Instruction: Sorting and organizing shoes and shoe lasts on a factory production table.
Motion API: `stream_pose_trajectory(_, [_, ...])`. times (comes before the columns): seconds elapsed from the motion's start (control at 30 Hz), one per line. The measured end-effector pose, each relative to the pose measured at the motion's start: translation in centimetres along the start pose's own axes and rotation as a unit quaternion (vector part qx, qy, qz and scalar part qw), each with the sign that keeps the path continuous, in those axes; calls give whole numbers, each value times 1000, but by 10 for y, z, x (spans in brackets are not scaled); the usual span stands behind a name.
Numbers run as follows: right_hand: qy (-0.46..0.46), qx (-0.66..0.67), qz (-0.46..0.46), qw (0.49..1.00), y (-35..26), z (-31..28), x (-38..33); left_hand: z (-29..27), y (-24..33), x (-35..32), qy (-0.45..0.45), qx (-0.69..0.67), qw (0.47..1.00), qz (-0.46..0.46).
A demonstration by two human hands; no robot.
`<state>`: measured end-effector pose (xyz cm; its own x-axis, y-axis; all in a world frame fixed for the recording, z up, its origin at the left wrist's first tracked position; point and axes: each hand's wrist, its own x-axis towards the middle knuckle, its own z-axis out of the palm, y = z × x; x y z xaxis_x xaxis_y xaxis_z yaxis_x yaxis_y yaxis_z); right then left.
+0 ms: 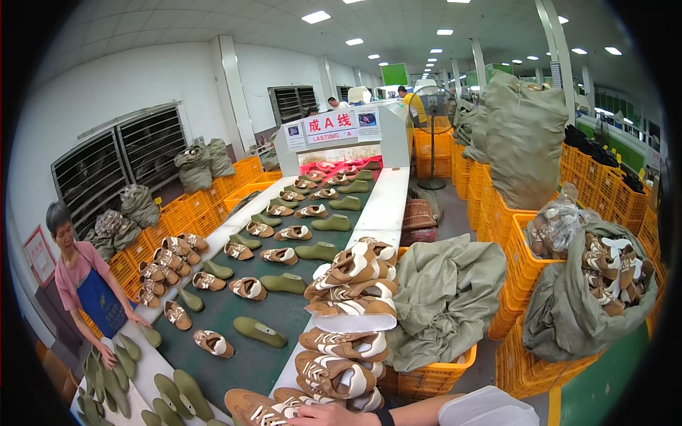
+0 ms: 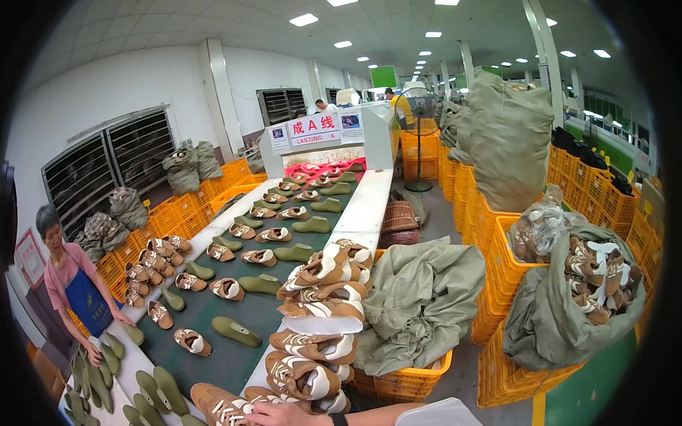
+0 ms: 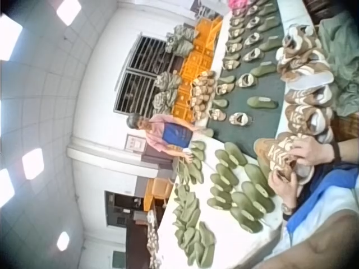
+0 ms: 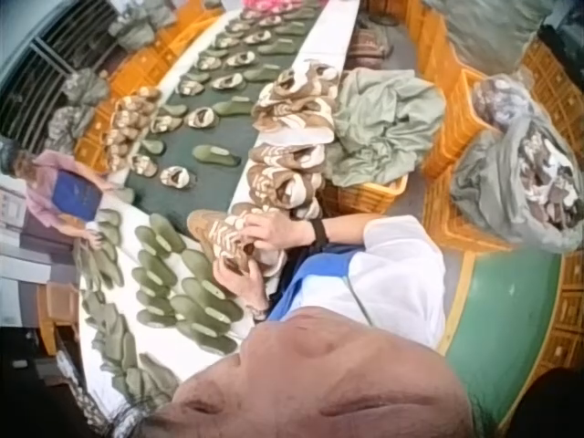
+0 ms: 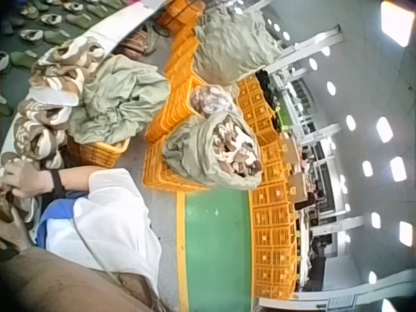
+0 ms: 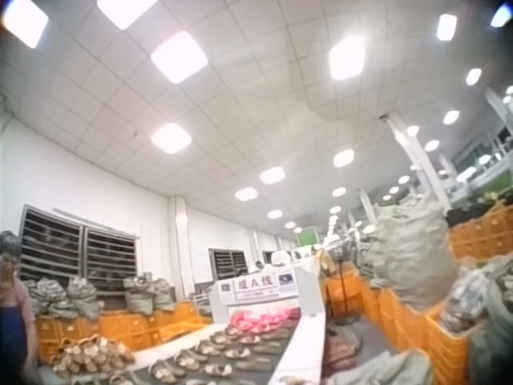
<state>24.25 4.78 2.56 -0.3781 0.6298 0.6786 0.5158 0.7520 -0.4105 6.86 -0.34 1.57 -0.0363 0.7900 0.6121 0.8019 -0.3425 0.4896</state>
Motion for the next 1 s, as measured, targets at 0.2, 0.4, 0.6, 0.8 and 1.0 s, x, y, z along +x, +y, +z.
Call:
stream_pose_trajectory(0.2, [40, 88, 28, 995, -21, 3, -7, 2, 7, 3, -10, -29, 999, 16])
stream_pose_trajectory(0.4, [77, 28, 44, 996, -5, -2, -10, -12, 31, 24, -104, -19, 994, 11])
stream_pose_trajectory(0.6, [73, 83, 105, 988, 11, -11, -14, -51, 45, 62, -265, -470, 842, -9])
stream_pose_trajectory(0.8, [26, 61, 68, 996, 4, 0, -16, -87, 206, 208, -334, -603, 724, 11])
stream_pose_trajectory(1.0, [4, 46, 64, 997, 2, -6, -20, -118, 170, 152, -428, -720, 537, 102])
